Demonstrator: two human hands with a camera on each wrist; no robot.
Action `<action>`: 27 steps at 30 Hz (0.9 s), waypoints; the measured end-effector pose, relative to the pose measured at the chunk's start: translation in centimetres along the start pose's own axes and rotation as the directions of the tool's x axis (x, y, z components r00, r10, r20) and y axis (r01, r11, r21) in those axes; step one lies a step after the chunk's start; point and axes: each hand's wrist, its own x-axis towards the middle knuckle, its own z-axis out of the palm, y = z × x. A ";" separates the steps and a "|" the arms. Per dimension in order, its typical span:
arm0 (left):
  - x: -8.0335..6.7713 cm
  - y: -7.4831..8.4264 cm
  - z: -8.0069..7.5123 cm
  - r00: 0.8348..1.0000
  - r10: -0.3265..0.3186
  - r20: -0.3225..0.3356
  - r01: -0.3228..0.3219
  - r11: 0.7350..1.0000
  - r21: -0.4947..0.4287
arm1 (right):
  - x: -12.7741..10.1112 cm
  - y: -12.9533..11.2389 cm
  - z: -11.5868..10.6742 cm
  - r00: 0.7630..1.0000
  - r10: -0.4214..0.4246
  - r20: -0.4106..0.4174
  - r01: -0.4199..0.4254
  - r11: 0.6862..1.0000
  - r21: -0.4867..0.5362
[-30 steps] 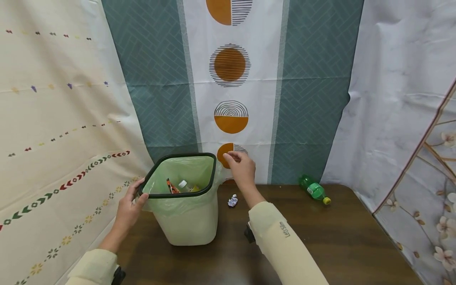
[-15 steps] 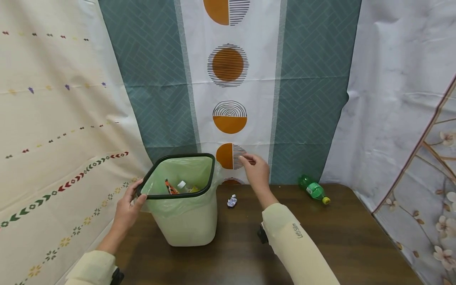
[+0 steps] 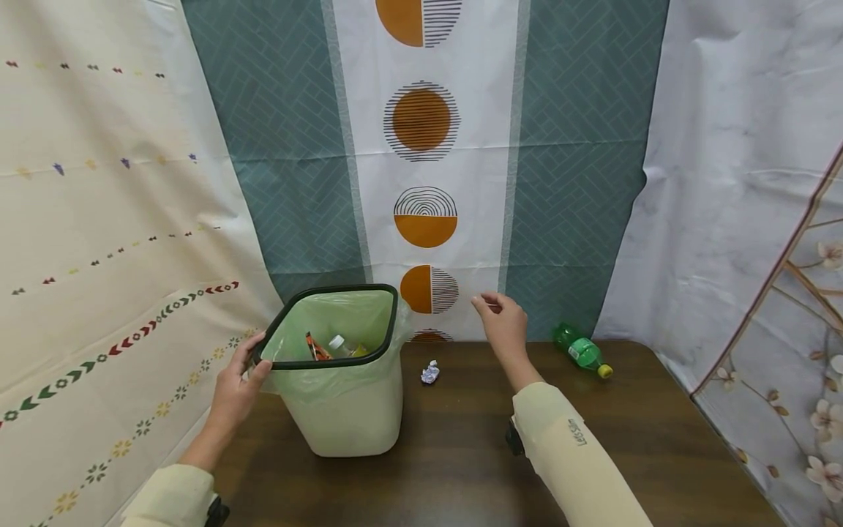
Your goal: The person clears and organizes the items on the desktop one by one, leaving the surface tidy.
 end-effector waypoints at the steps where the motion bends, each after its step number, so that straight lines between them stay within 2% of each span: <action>1: 0.0 0.0 0.0 1.000 -0.001 0.001 0.001 1.000 0.003 | 0.0 0.3 -0.2 1.000 0.002 -0.006 -0.002 1.000 -0.009; 9: 0.0 0.1 -0.1 1.000 -0.013 0.006 0.012 1.000 0.015 | 0.2 3.1 -2.3 0.999 0.002 -0.034 -0.005 0.997 -0.073; 18: 0.0 0.0 -0.1 1.000 -0.021 0.011 0.021 1.000 0.021 | 0.5 6.6 -5.1 0.995 0.054 -0.079 -0.063 0.991 -0.116; 27: 0.0 0.1 0.0 1.000 -0.003 -0.003 0.004 1.000 0.017 | 0.5 9.7 -8.5 0.989 0.095 -0.117 -0.116 0.975 -0.189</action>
